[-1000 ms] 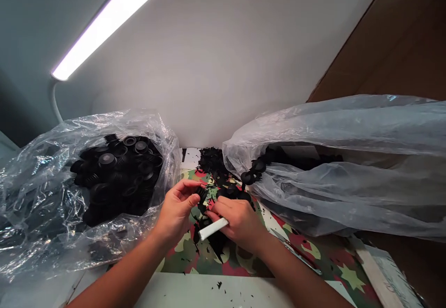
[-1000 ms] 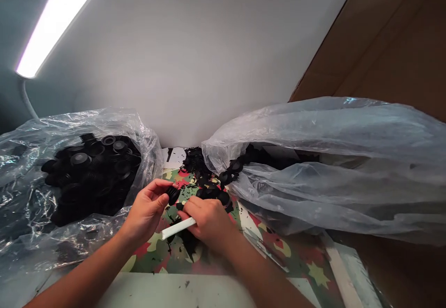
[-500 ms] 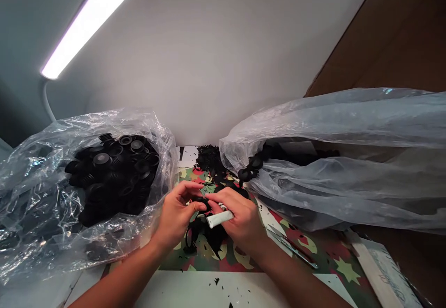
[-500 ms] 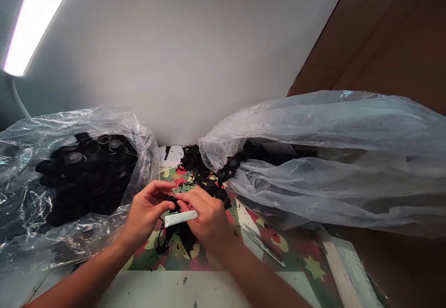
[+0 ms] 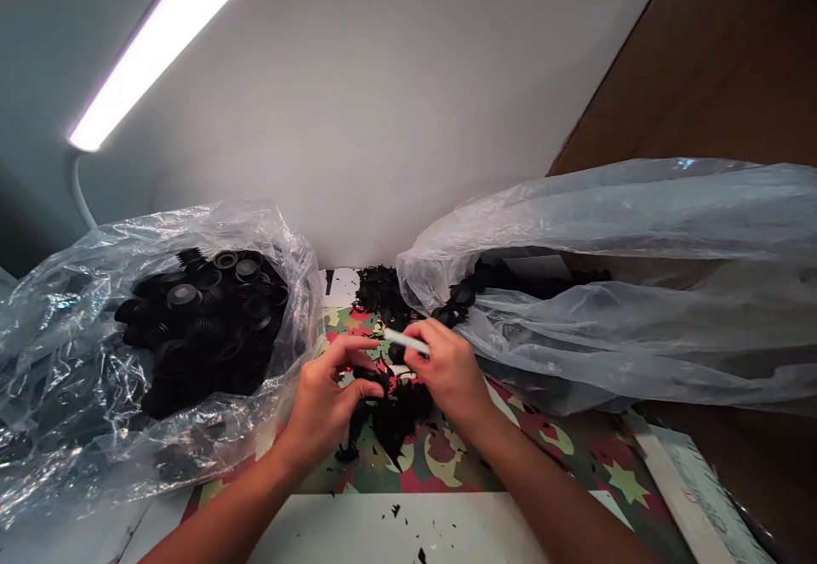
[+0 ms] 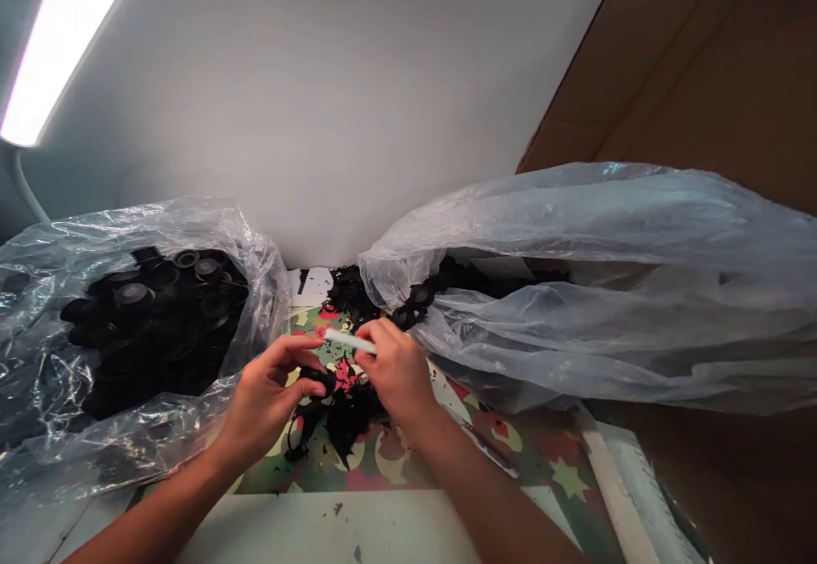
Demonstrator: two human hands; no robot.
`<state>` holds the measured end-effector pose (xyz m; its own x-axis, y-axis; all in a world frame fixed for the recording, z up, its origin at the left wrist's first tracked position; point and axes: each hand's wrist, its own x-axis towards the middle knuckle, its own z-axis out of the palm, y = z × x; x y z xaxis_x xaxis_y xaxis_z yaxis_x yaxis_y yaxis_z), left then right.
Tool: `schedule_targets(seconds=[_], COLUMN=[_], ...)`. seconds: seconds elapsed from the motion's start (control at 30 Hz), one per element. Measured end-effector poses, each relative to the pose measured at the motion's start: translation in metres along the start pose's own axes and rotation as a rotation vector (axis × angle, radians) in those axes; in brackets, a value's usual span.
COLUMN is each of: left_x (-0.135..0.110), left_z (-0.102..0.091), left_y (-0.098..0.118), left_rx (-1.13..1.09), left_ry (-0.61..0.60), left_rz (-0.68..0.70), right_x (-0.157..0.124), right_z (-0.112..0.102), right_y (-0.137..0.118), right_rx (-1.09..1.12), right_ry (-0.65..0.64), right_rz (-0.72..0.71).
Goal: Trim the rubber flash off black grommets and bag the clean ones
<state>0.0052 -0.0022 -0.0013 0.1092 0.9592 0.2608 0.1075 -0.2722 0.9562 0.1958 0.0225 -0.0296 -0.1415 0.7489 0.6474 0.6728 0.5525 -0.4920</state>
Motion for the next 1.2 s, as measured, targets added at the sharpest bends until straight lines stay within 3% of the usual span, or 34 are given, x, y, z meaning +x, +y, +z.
schedule_targets(seconds=[0.1, 0.27, 0.5, 0.63, 0.97, 1.1, 1.2], left_x=[0.003, 0.009, 0.006, 0.006, 0.009, 0.01, 0.01], left_z=[-0.003, -0.006, -0.001, -0.003, -0.002, -0.003, -0.004], left_y=[0.002, -0.001, -0.005, -0.007, -0.007, -0.006, -0.008], left_rx=[-0.138, -0.198, -0.187, -0.198, -0.479, -0.687, -0.735], left_ry=[0.021, 0.042, 0.02, 0.04, 0.037, 0.03, 0.027], left_rz=[-0.053, -0.021, 0.0, -0.07, -0.22, -0.411, -0.448], right_x=[0.002, -0.002, -0.005, -0.005, -0.002, -0.004, -0.005], right_z=[0.001, 0.002, 0.0, -0.002, -0.006, 0.0, 0.004], right_y=[0.007, -0.01, -0.032, -0.036, -0.036, -0.03, -0.024], right_rx=[0.17, 0.434, 0.701, 0.799, 0.903, 0.819, 0.748], right_ry=[-0.07, -0.134, -0.268, -0.261, -0.25, -0.103, 0.007], right_rz=[0.194, 0.258, 0.461, 0.492, 0.486, 0.532, 0.528])
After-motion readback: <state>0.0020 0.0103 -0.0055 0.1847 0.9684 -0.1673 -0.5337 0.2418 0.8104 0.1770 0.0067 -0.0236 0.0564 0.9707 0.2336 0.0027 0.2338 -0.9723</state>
